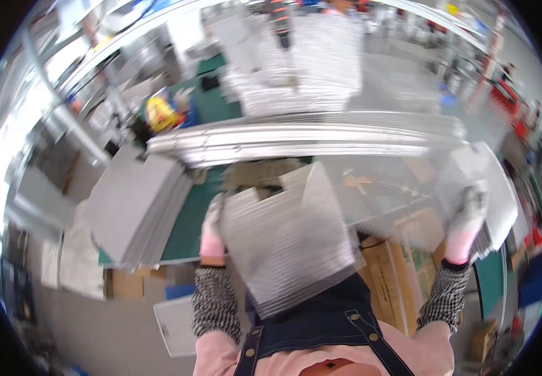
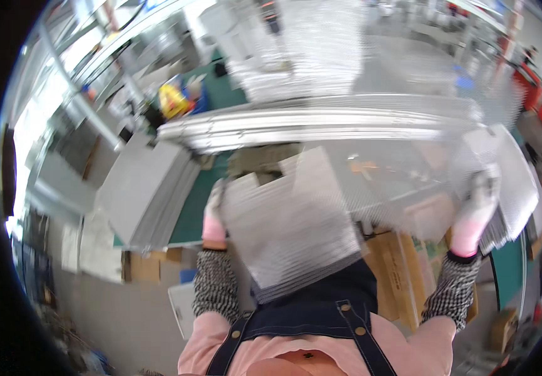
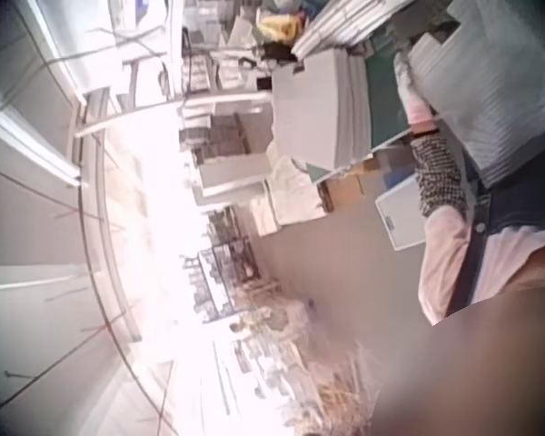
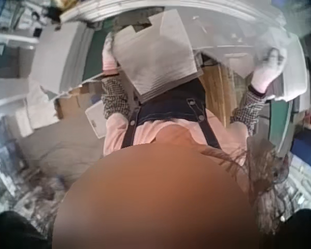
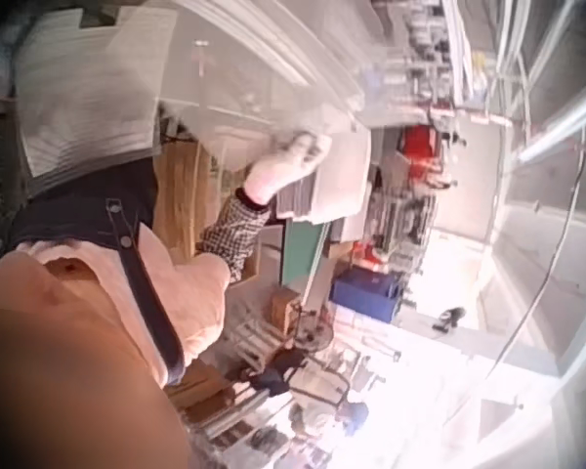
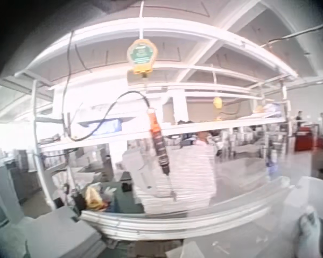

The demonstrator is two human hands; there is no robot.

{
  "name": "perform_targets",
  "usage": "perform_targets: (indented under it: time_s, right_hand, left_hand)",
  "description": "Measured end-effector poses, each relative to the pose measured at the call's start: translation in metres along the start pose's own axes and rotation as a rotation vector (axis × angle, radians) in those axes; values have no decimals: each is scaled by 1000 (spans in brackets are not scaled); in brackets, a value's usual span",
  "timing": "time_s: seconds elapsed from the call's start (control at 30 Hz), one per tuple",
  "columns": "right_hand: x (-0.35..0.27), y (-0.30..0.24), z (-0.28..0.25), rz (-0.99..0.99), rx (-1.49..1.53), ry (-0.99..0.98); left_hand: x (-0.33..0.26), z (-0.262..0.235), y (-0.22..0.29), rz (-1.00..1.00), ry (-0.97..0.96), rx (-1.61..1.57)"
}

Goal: Assembling metal mesh filters by attaching frames and brackets.

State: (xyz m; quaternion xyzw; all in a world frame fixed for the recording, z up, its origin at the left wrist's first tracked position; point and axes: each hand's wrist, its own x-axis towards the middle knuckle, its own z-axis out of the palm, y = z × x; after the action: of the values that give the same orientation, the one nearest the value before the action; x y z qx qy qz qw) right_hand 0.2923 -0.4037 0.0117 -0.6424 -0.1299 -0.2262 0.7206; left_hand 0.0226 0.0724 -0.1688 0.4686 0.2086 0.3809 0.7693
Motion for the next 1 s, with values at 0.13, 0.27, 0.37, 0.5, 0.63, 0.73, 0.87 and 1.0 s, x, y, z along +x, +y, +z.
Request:
perform_targets:
  time_s: [0.13,0.27,0.37,0.5,0.63,0.73,0.87,1.0]
  right_hand:
    - [-96,53,90,311,4,-691]
    - [-127,95,128,618,168,-883]
    - [-128,109,129,708,129,-873]
    - [-135,108,127,704,121,-938]
    - [-136,104,131,684,87,-910]
    - [-135,115,129,687,62,-904]
    - [-137,119,132,698,23,-930]
    - [-136,123,129,705,27,-923]
  left_hand:
    - [-2,-10,1,-26,-60,-51]
    - [-14,-23,3,11,-40,-138]
    - [-16,-22,0,-15,-109,-252]
    - [-9,-18,-1,-18,-142,-159]
    - [-15,-13,1,-56,-147,-355]
    - [-16,-9,7,-149,-68,-314]
    - [-17,-16,-1,-81,-109,-515]
    - [-23,0,9,-52,-241,-627]
